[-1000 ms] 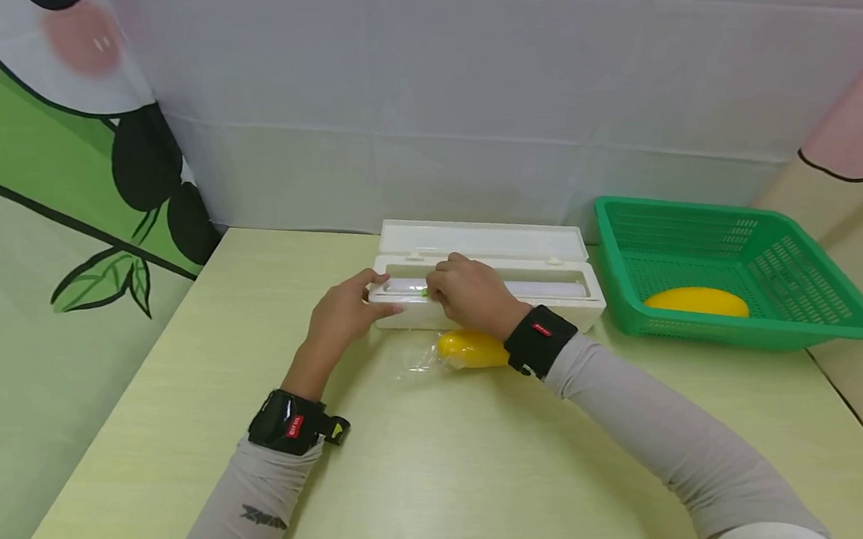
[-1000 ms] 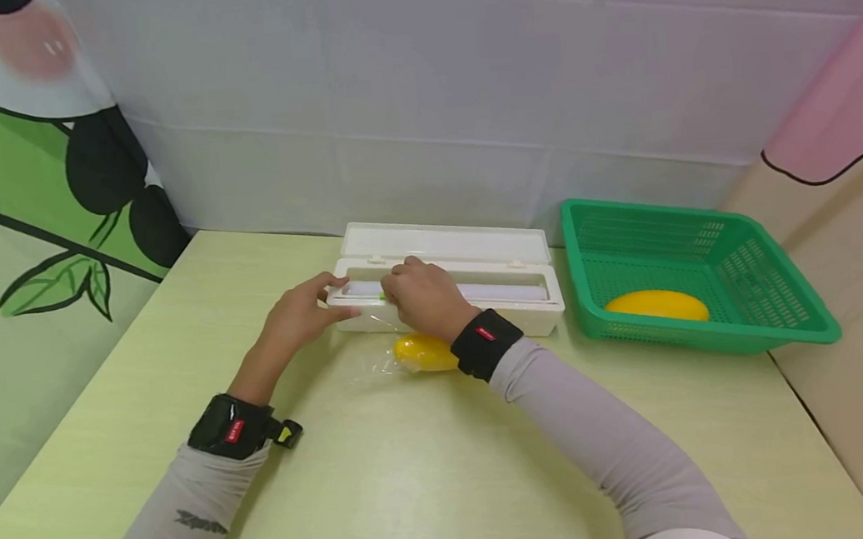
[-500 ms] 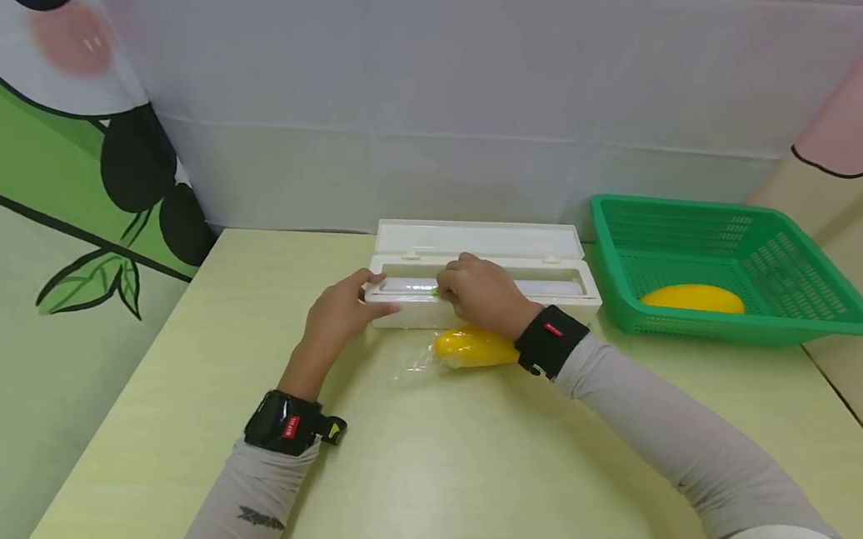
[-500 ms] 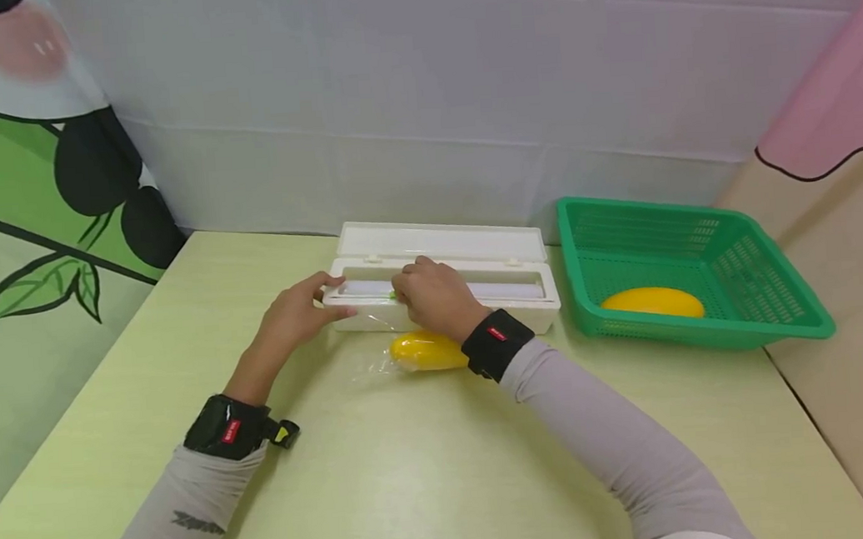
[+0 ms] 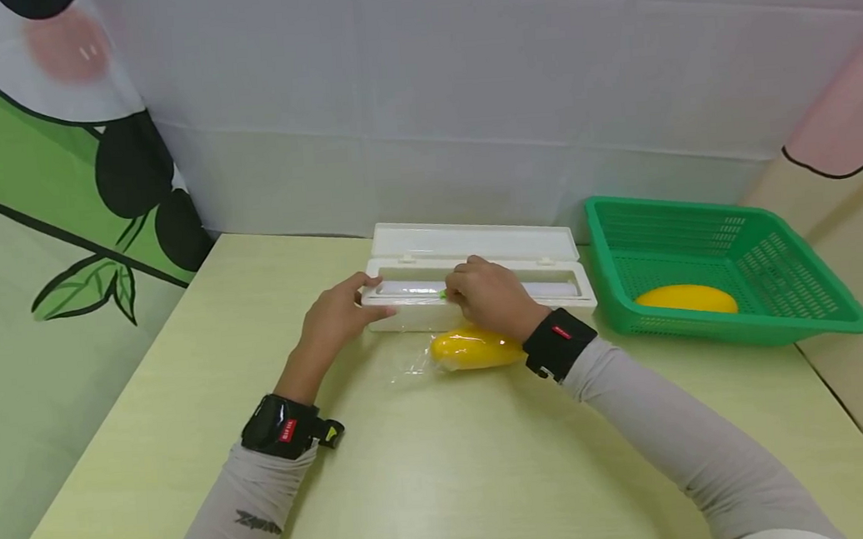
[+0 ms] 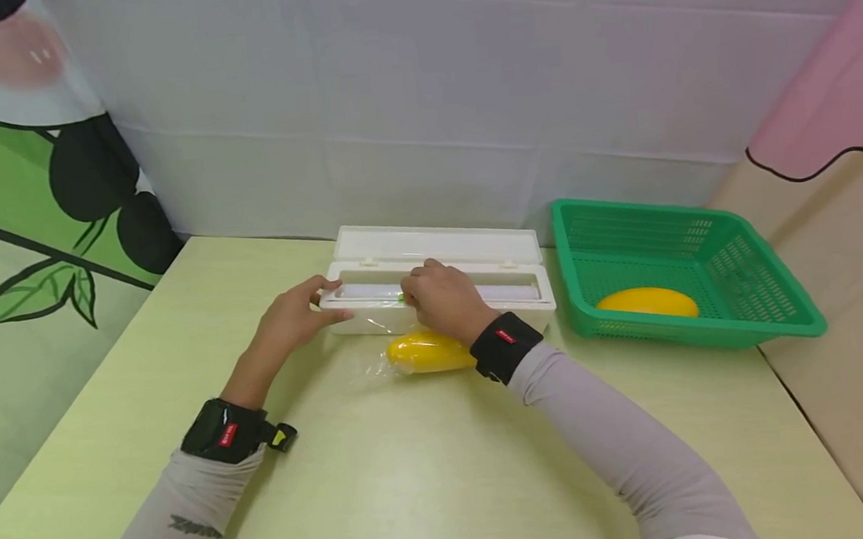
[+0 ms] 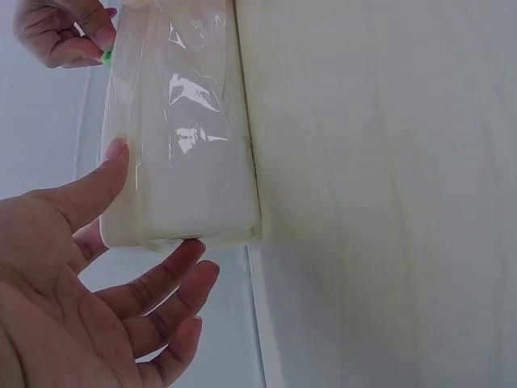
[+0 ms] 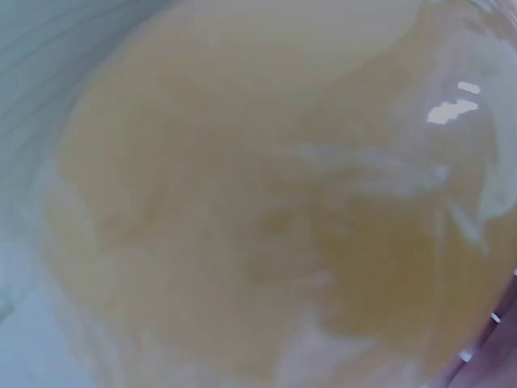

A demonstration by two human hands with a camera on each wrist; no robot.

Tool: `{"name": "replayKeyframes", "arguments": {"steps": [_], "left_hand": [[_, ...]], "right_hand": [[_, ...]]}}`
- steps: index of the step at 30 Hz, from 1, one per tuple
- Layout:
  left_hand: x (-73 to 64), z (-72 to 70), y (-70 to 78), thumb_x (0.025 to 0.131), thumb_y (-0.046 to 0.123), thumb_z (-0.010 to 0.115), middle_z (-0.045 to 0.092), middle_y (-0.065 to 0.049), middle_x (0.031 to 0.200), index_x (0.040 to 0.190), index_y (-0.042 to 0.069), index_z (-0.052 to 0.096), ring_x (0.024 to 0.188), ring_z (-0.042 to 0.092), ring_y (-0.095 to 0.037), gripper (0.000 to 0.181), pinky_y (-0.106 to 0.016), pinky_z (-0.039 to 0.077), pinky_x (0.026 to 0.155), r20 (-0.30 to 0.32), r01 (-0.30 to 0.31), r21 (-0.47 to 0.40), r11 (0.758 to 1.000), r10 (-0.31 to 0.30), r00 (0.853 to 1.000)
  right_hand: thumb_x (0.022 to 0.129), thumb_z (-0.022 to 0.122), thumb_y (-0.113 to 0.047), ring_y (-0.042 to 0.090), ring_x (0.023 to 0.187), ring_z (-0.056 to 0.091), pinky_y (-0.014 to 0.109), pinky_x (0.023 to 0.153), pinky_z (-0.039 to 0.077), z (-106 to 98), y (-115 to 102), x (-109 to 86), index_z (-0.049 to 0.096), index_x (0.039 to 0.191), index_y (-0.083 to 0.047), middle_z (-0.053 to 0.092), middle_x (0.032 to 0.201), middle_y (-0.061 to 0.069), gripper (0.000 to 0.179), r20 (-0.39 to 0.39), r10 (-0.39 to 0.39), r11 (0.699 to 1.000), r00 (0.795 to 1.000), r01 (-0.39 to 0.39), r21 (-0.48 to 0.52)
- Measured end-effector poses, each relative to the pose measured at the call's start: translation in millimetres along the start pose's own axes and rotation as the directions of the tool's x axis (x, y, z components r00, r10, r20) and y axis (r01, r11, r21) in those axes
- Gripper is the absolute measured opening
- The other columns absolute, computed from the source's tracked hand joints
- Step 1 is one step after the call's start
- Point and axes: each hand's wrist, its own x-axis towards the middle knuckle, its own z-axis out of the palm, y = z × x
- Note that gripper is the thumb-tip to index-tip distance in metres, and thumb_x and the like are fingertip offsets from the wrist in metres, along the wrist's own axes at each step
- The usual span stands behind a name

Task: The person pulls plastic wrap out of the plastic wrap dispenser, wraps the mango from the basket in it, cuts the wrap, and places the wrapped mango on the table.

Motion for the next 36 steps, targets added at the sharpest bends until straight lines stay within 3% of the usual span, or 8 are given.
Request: {"name": "replayKeyframes", "arguments": {"steps": [36], "left_hand": [[-5.2,-5.2,1.3,0.087,0.046,0.074,0.064,-0.019,0.126,0.141,0.020,0.053,0.103,0.061,-0.036,0.063,-0.046,0.045,0.083,0.005,0.004,0.010,1.000,-0.004,1.000]], "right_hand": [[0.092,0.071,-0.011,0.021,0.081,0.053,0.031,0.073,0.049,-11,18,-19.3,0.074,0.094,-0.010,0.073,0.094,0.002,0.003,0.012,0.046,0.999,0.999,-0.046,0.019]]}}
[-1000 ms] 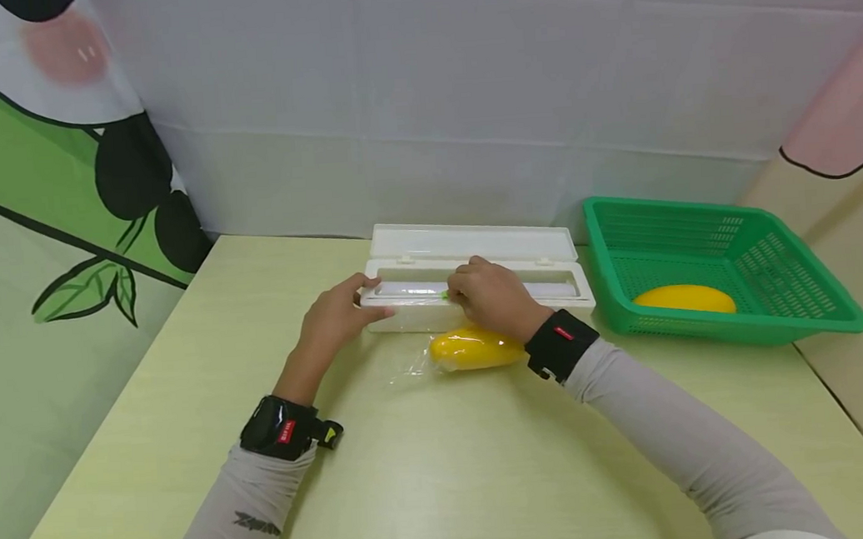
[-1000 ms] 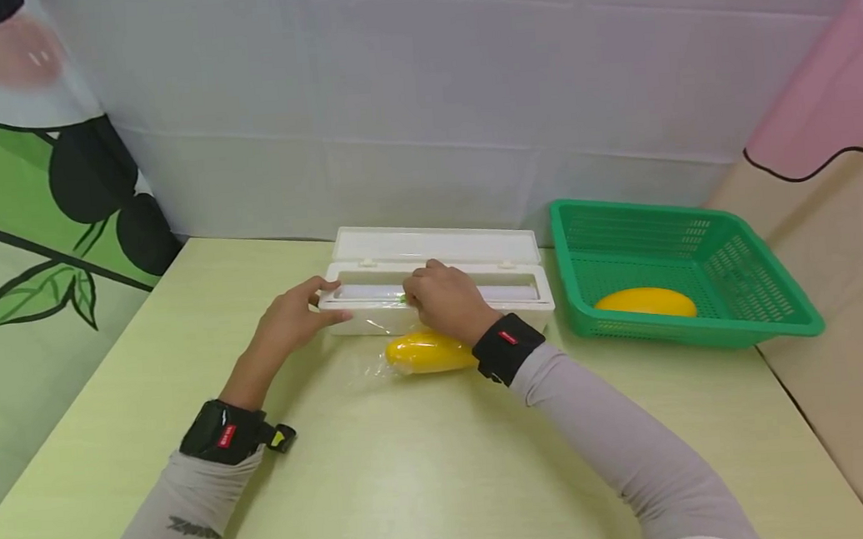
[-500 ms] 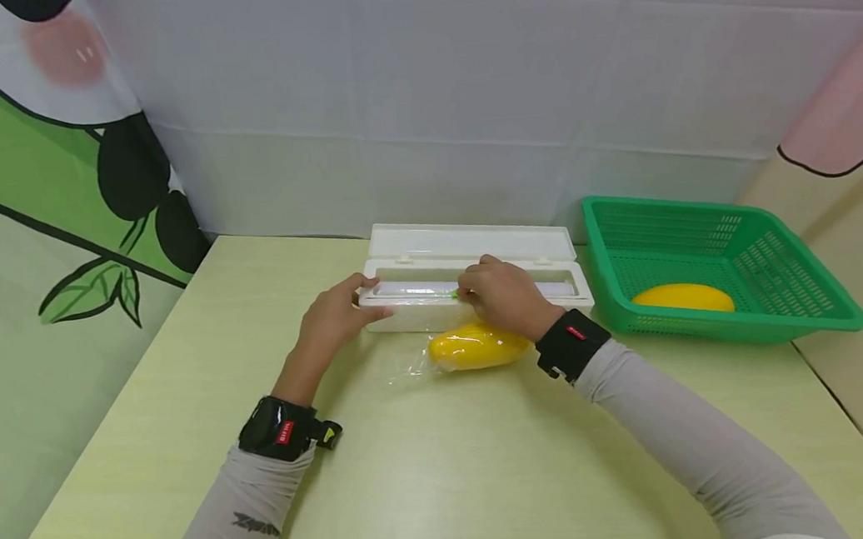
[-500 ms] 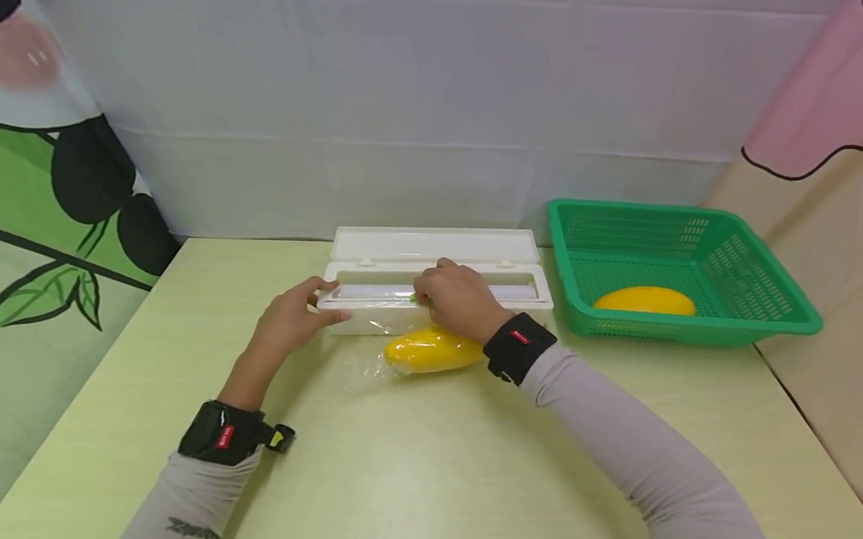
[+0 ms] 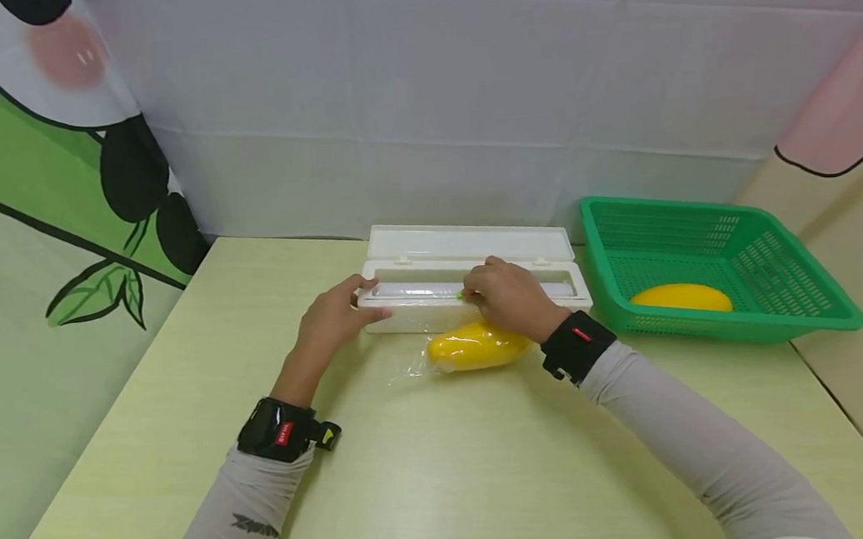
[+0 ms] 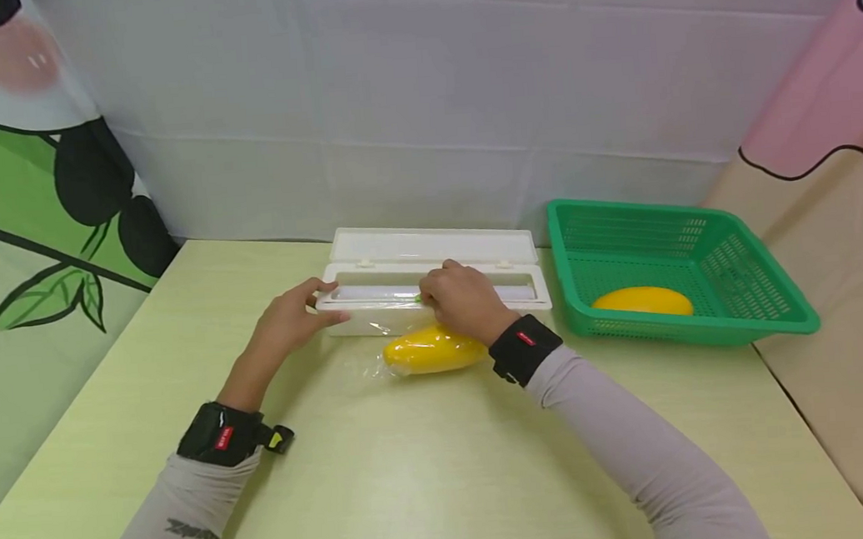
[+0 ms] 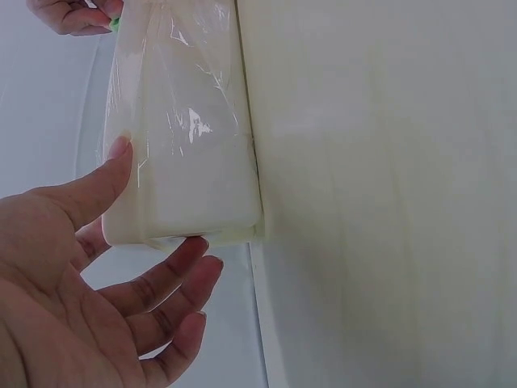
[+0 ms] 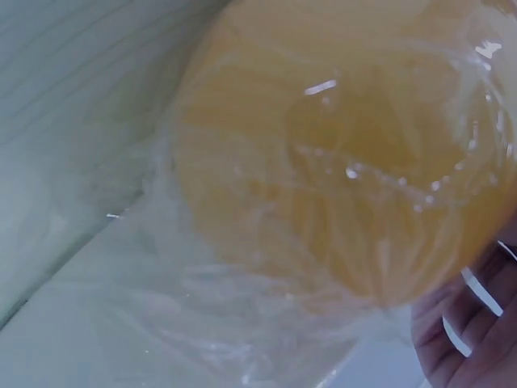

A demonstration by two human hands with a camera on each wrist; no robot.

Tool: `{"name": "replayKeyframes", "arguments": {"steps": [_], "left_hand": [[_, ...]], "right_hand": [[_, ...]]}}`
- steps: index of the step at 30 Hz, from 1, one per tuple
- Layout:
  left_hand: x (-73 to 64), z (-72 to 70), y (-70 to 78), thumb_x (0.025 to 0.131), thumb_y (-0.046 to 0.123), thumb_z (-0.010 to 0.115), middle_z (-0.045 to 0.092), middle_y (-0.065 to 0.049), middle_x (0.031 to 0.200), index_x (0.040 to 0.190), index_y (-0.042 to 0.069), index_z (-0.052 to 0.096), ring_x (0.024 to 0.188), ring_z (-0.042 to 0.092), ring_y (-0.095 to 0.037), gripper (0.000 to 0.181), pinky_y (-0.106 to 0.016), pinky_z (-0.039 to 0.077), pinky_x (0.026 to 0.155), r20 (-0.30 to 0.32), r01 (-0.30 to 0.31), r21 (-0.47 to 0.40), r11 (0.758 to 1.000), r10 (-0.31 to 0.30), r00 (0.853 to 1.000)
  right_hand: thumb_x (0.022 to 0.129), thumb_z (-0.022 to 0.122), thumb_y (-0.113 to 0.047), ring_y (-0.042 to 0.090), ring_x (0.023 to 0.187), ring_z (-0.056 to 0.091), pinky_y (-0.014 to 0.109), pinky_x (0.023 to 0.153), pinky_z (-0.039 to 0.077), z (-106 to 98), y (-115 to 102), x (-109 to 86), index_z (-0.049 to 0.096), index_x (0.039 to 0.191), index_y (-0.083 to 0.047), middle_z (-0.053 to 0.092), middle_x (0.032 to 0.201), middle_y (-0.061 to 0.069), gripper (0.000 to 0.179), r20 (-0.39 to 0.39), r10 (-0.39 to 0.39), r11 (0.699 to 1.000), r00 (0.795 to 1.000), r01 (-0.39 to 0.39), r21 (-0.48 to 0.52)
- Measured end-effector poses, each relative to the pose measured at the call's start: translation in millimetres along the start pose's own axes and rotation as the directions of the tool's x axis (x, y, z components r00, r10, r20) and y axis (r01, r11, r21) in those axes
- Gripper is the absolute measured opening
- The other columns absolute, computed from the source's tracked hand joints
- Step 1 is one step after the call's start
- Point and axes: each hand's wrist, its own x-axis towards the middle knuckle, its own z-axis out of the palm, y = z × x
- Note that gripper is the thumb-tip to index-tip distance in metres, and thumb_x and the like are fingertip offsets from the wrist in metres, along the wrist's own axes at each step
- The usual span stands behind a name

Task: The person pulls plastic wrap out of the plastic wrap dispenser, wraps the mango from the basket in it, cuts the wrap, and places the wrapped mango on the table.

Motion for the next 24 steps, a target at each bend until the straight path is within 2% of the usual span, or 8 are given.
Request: {"name": "replayKeyframes", "arguments": {"steps": [7,24], "left_hand": [[0.2,0.6,-0.1,0.087,0.046,0.074,0.063,-0.020,0.126,0.141,0.020,0.053,0.103,0.060,-0.036,0.063,-0.046,0.045,0.083,0.001,0.004,-0.003,1.000,-0.004,1.000],[0.7,1.7,-1.4,0.088,0.045,0.074,0.063,-0.020,0.125,0.141,0.020,0.053,0.103,0.060,-0.037,0.063,-0.046,0.046,0.083,-0.004,-0.004,-0.006,1.000,0.004,1.000]], "right_hand": [[0.093,0.070,-0.013,0.020,0.082,0.057,0.033,0.078,0.053,-3.7,0.2,-3.7,0.073,0.094,-0.010,0.072,0.092,0.002,0.004,0.021,0.029,0.999,0.999,-0.030,0.020],[0.094,0.068,-0.008,0.021,0.080,0.058,0.035,0.085,0.054,-5.6,2.5,-7.7,0.071,0.093,-0.007,0.068,0.088,0.004,0.003,0.058,0.060,0.996,0.997,-0.063,0.057]]}}
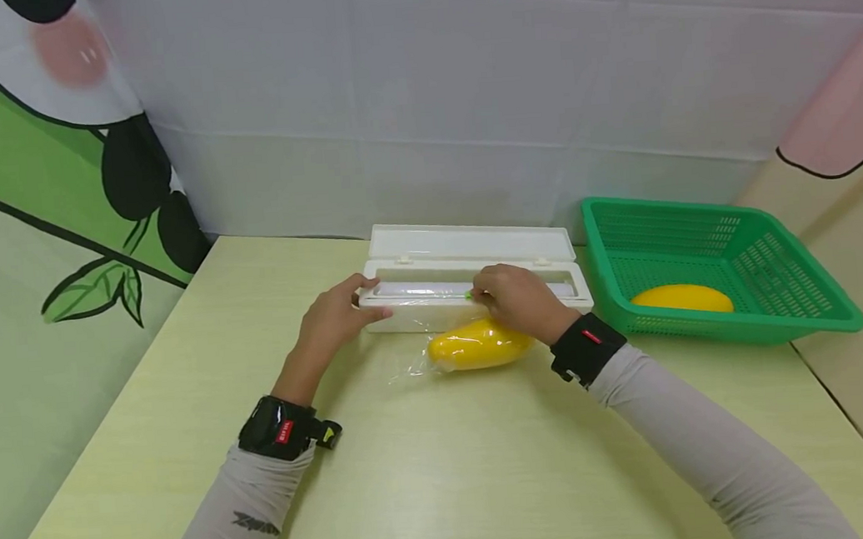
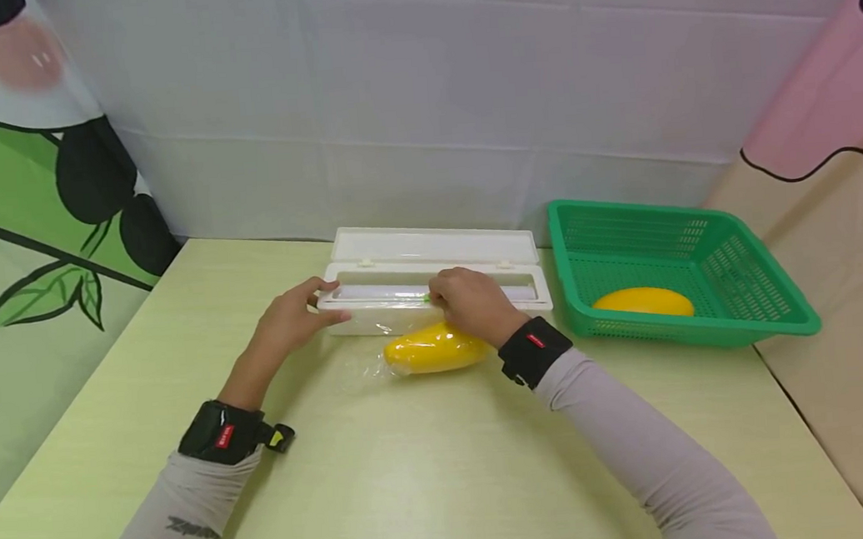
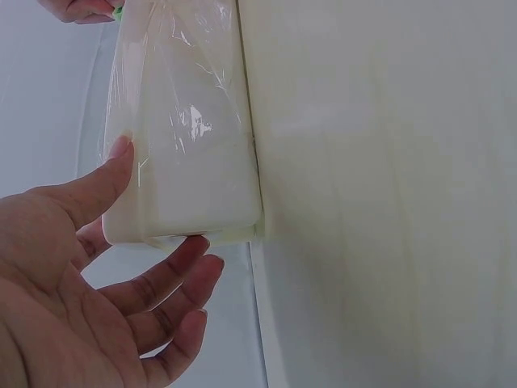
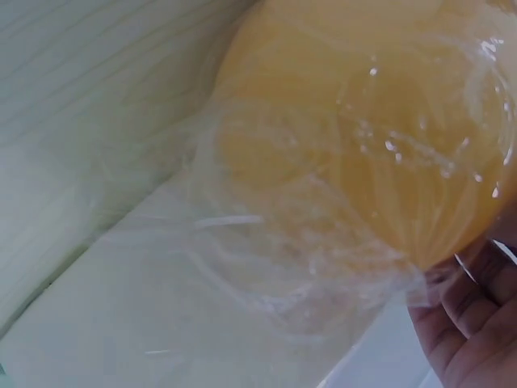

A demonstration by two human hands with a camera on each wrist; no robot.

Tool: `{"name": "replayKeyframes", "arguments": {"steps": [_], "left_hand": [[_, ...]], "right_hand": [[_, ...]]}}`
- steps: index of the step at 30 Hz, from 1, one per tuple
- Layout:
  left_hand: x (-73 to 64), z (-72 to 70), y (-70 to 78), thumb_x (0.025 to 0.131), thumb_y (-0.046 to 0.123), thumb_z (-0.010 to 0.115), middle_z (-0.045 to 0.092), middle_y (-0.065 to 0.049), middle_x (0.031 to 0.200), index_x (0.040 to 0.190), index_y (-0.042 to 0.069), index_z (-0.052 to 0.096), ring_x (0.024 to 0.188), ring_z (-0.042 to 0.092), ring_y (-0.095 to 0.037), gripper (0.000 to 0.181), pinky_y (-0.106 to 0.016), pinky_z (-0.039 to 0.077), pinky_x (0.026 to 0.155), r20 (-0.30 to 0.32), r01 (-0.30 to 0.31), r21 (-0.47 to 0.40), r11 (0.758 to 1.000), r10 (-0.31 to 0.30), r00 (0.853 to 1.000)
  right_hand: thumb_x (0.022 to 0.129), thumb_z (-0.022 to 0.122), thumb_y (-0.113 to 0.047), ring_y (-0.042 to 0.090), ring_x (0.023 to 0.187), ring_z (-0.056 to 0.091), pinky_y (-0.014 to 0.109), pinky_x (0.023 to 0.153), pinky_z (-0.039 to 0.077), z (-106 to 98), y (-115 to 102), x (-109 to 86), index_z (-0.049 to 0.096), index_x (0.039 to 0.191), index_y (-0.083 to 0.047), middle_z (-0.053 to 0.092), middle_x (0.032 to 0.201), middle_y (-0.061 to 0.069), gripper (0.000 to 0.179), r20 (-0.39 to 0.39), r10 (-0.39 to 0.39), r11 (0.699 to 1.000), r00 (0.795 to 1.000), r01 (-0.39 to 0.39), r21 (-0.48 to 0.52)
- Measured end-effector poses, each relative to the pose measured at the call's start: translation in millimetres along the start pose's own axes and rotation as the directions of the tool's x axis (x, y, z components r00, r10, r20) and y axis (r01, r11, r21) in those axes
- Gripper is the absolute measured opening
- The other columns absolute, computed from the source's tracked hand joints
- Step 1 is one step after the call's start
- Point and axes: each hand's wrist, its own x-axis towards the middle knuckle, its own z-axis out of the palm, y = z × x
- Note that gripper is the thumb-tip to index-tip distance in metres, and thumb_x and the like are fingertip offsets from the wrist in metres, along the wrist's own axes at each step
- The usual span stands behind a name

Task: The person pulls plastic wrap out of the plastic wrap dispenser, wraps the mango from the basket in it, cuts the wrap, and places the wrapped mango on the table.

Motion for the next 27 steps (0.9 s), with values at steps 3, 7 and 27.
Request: {"name": "replayKeyframes", "arguments": {"steps": [3,7,27], "left_hand": [[0.1,-0.5,-0.1,0.088,0.045,0.074,0.063,-0.020,0.125,0.141,0.020,0.053,0.103,0.060,-0.036,0.063,-0.046,0.046,0.083,-0.002,-0.001,0.004,1.000,0.001,1.000],[0.2,-0.4,-0.1,0.087,0.046,0.074,0.063,-0.020,0.125,0.142,0.021,0.052,0.104,0.060,-0.036,0.064,-0.046,0.045,0.083,-0.001,0.003,0.007,1.000,-0.003,1.000],[3.6,4.3,-2.2,0.087,0.047,0.074,0.063,-0.018,0.121,0.141,0.022,0.053,0.097,0.058,-0.034,0.063,-0.041,0.044,0.077,0.002,-0.002,0.014,1.000,0.002,1.000]], "right_hand": [[0.093,0.068,-0.007,0.021,0.080,0.057,0.036,0.085,0.054,-0.8,-0.1,-0.7,0.072,0.094,-0.007,0.067,0.088,0.004,0.003,0.002,0.005,1.000,1.000,-0.005,0.009],[0.094,0.068,-0.007,0.022,0.080,0.057,0.036,0.085,0.053,-1.6,-0.5,-1.5,0.072,0.093,-0.007,0.067,0.088,0.004,0.004,0.002,0.008,1.000,1.000,-0.008,0.014],[0.092,0.070,-0.009,0.022,0.084,0.058,0.036,0.082,0.054,0.0,6.4,-5.2,0.073,0.095,-0.008,0.069,0.093,0.004,0.004,-0.016,0.003,0.999,1.000,-0.004,-0.047]]}}
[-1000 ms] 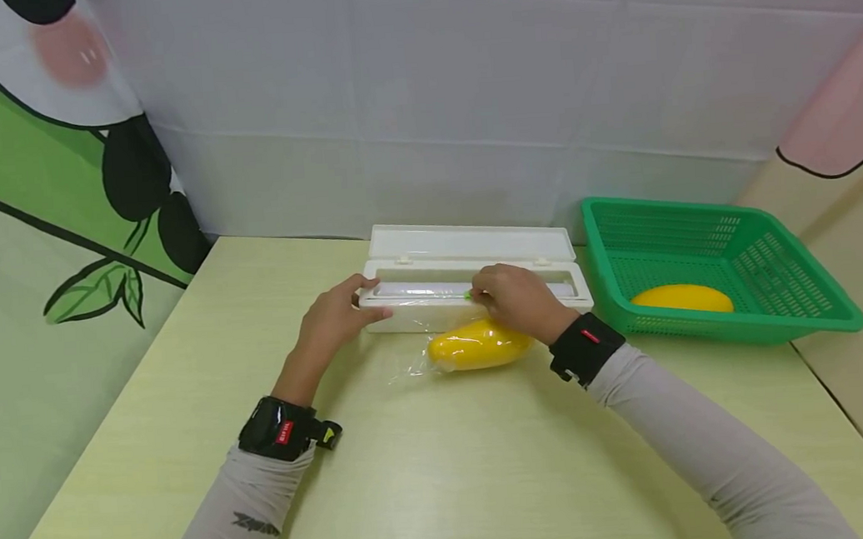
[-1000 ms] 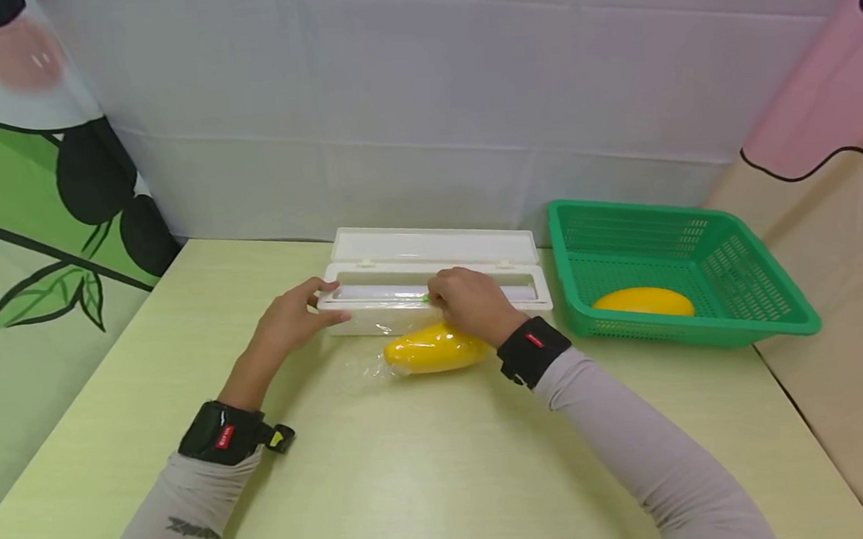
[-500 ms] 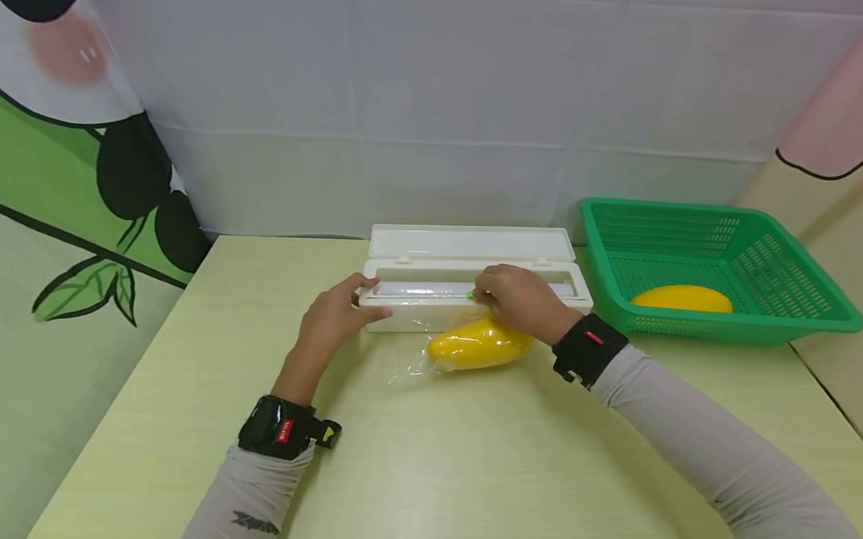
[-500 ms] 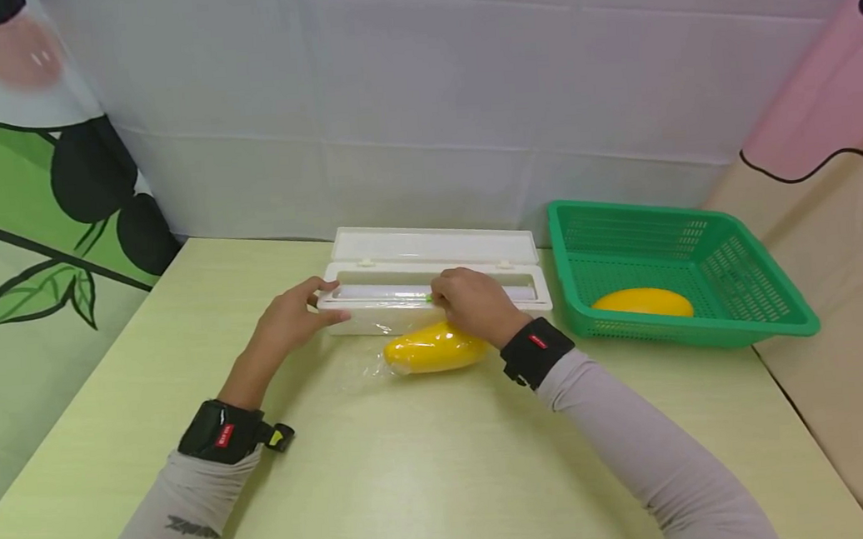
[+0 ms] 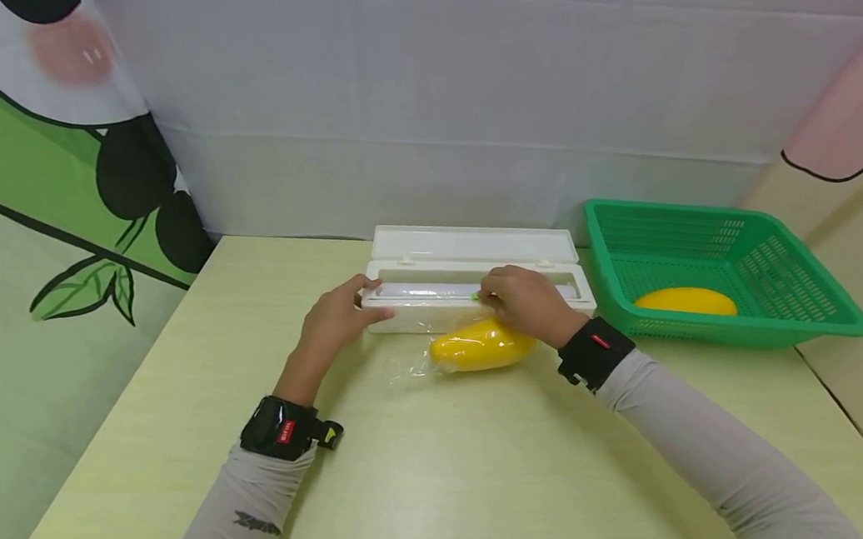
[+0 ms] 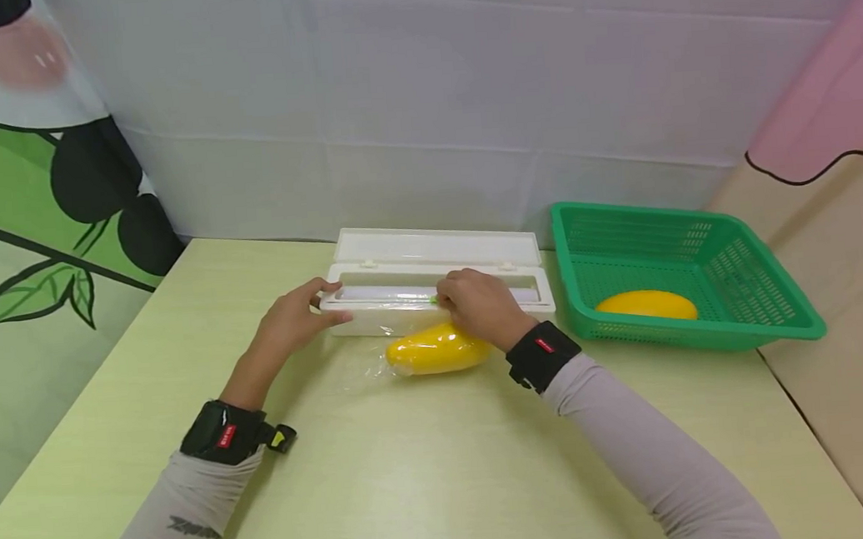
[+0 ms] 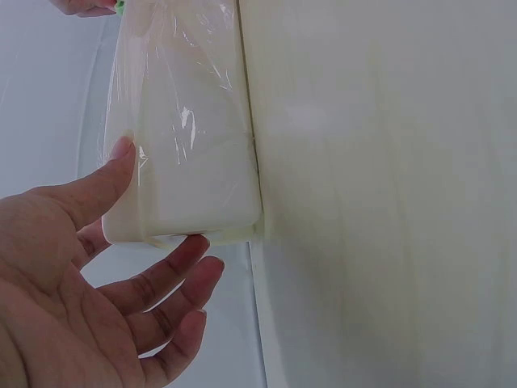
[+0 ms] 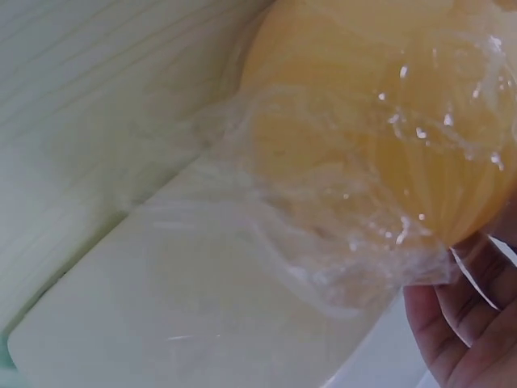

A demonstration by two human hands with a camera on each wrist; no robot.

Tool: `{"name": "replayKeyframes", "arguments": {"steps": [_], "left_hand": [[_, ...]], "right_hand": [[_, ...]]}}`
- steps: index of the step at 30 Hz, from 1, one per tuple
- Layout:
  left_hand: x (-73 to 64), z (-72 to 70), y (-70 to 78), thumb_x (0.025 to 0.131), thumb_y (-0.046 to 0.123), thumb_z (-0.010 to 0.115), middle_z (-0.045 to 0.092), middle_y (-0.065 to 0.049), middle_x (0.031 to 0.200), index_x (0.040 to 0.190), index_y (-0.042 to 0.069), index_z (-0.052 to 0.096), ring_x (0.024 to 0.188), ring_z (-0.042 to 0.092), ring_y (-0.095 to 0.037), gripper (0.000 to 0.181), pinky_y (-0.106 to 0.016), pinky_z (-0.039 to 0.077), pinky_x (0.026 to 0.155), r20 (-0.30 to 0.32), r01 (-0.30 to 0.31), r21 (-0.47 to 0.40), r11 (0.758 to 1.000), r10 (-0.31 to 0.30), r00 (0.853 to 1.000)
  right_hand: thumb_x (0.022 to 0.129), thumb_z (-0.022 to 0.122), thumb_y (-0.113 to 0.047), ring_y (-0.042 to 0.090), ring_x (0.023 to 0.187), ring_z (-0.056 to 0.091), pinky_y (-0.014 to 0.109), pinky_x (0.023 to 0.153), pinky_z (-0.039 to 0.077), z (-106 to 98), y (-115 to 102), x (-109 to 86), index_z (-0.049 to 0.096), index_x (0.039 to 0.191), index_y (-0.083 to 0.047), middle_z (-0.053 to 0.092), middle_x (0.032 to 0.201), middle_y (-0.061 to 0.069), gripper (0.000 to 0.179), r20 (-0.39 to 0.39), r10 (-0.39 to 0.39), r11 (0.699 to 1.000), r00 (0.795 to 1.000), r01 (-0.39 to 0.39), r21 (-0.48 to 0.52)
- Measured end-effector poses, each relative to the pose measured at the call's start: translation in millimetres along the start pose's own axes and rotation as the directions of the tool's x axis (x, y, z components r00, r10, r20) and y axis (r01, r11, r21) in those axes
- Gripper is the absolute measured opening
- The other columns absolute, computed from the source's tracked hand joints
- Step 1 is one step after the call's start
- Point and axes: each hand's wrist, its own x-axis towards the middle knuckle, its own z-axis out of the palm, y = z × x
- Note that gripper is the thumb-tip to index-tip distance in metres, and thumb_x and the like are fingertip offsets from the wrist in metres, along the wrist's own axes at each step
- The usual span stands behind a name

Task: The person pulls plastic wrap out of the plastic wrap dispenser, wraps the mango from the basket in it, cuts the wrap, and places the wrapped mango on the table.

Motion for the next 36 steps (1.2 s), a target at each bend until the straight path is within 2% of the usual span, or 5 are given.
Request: {"name": "replayKeyframes", "arguments": {"steps": [13,26,36], "left_hand": [[-0.1,-1.6,-0.3,0.087,0.047,0.074,0.062,-0.017,0.119,0.141,0.023,0.054,0.096,0.058,-0.034,0.063,-0.041,0.043,0.077,-0.005,-0.003,-0.010,1.000,0.003,1.000],[-2.1,-2.6,0.5,0.087,0.047,0.074,0.063,-0.018,0.120,0.141,0.023,0.053,0.097,0.058,-0.034,0.063,-0.041,0.044,0.078,0.001,-0.001,-0.010,1.000,0.001,1.000],[-4.1,-5.6,2.1,0.087,0.046,0.074,0.063,-0.018,0.119,0.141,0.021,0.053,0.094,0.058,-0.033,0.063,-0.040,0.044,0.075,0.004,0.005,-0.013,1.000,-0.005,1.000]], "right_hand": [[0.093,0.069,-0.007,0.022,0.083,0.058,0.036,0.081,0.054,-0.6,3.0,-2.6,0.072,0.092,-0.008,0.069,0.092,0.004,0.003,-0.021,-0.011,1.000,1.000,0.011,0.001],[0.093,0.068,-0.006,0.023,0.084,0.058,0.037,0.086,0.053,-3.0,3.0,-4.9,0.071,0.094,-0.006,0.068,0.091,0.005,0.003,0.013,0.016,0.998,1.000,-0.017,0.052],[0.093,0.068,-0.005,0.023,0.084,0.060,0.039,0.086,0.054,-5.1,3.7,-6.8,0.071,0.091,-0.007,0.069,0.092,0.006,0.004,0.002,-0.004,0.998,1.000,0.004,0.065]]}}
